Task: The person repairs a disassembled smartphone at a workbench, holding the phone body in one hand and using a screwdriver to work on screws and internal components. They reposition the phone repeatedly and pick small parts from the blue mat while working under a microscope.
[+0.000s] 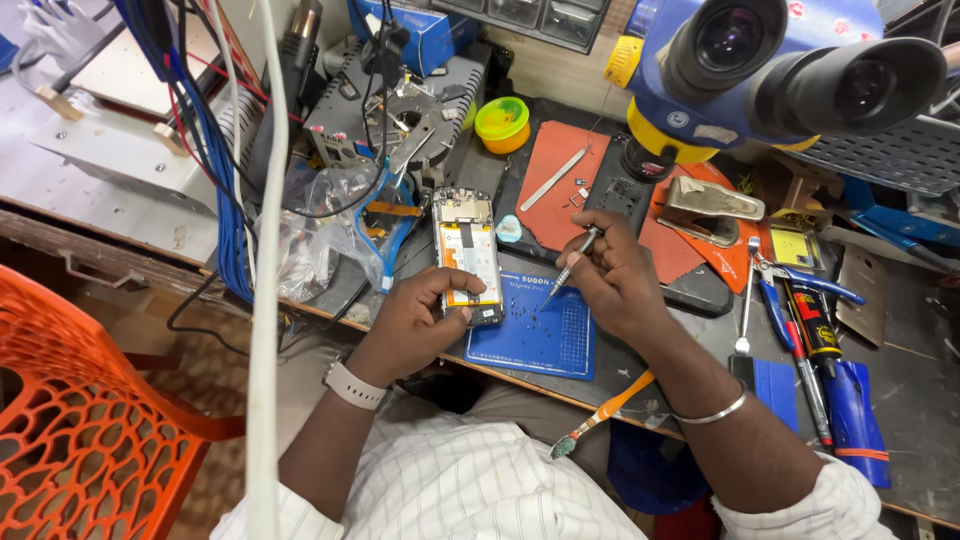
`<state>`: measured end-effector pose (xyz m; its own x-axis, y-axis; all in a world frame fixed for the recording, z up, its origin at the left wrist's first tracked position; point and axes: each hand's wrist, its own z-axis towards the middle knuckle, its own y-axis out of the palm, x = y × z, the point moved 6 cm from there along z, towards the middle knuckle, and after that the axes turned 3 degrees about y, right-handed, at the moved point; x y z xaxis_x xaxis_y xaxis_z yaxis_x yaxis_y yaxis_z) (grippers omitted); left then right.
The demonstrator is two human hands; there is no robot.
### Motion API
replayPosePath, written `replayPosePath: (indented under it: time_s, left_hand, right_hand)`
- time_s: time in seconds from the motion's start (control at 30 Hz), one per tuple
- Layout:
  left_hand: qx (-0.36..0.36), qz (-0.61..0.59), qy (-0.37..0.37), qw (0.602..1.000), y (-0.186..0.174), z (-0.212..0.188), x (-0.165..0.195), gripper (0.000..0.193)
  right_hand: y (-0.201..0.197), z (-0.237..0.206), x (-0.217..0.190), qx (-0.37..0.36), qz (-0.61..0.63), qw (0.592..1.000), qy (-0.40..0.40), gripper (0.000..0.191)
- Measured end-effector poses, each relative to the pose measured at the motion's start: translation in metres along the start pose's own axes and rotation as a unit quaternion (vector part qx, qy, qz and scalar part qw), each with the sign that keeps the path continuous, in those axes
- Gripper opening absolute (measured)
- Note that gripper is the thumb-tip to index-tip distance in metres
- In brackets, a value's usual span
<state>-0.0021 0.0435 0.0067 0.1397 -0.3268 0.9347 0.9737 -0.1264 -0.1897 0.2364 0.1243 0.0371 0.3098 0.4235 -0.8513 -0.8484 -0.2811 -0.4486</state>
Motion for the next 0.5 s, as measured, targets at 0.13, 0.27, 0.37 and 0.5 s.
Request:
replayPosePath:
  time_s: [0.13,0.27,0.37,0.5]
  left_hand:
    - [-0.006,-0.028,-0.028,0.999,0.0014,0.0002,-0.0026,0.027]
    - [-0.006,-0.025,-0.002,1.0,0.0006,-0.0011,-0.0028,0.028]
    - [-0.003,-0.034,-0.006,0.999,0.0008,-0.0021,-0.0042,0.027]
    - [0.009,-0.008,-0.003,1.0,-0.0001,0.0004,0.0018,0.025]
  right_hand:
    - [0.0018,0.001,-0.0049,-0.002,-0.026,1.0,-0.014,0.039]
    - [0.0018,0.001,-0.0067,0.013,-0.026,0.999,-0.02,0.038]
    - [0.0004,-0.0001,-0.0033,0.03,-0.026,0.999,0.002,0.037]
    - [-0.0001,-0.0003,0.0013,0.025,0.124,0.992,0.003,0.036]
